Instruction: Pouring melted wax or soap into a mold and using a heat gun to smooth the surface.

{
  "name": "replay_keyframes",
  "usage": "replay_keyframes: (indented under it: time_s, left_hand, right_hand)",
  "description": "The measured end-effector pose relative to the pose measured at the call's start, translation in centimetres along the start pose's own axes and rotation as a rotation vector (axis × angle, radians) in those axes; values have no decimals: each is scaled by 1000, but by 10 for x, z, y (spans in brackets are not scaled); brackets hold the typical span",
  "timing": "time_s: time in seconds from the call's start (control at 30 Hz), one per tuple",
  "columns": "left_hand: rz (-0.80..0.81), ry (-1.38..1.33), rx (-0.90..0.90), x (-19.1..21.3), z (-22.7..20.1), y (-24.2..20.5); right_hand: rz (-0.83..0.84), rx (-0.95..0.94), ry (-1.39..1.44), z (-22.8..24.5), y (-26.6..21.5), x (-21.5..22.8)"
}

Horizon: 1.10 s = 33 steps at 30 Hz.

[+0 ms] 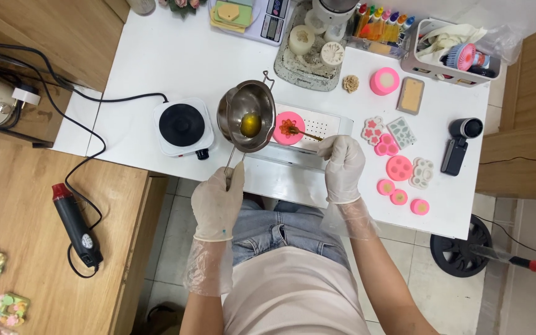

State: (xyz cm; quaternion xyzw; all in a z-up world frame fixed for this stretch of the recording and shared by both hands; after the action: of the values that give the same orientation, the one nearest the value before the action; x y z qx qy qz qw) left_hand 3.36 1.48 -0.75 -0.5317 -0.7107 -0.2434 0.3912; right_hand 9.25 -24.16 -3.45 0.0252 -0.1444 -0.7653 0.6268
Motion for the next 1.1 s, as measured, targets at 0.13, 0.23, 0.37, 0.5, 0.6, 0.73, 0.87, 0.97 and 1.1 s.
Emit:
replay_keyframes:
  time_s: [0.13, 0.23, 0.37, 0.5, 0.6, 0.73, 0.87, 0.97, 1.1]
  left_hand:
    - [23, -20, 35, 0, -1, 0]
    - [37, -10, 12, 0, -3, 2]
    - [32, -19, -12, -1, -4, 3]
    - [26, 3, -26, -3, -5, 4]
    - [-17, 54, -84, -8, -2, 3]
    - [-4, 44, -109, -9, -8, 1]
    - [-44, 59, -177, -5, -11, -4]
    - [-87, 56, -226, -1, -12, -7]
    - [-134, 101, -274, 0, -13, -7]
  right_hand:
    - [112, 353, -316, 28, 4, -3]
    - [171, 477, -401, 38, 5, -6]
    - [52, 206, -211, 23, 9, -5]
    - [-213, -213, 203, -19, 18, 8]
    - [-261, -243, 315, -32, 25, 14]
    - [-108, -251, 356, -14, 26, -10]
    - [-21, -257, 288, -11, 21, -31]
    - [-14, -263, 296, -12, 18, -37]
    - [-40, -283, 283, -24, 15, -36]
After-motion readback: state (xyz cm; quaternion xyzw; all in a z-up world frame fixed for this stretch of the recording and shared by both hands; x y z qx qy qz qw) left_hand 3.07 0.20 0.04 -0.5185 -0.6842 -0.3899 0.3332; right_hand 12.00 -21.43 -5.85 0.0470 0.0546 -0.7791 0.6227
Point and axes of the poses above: each hand's wrist, its own y-axis towards the middle knuckle, its own x-axis out of the back of the hand, z = x × y, the point moved 4 cm from there along y, towards the middle knuckle, and after that the axes turned 6 degrees about y, right-handed, at the moved point
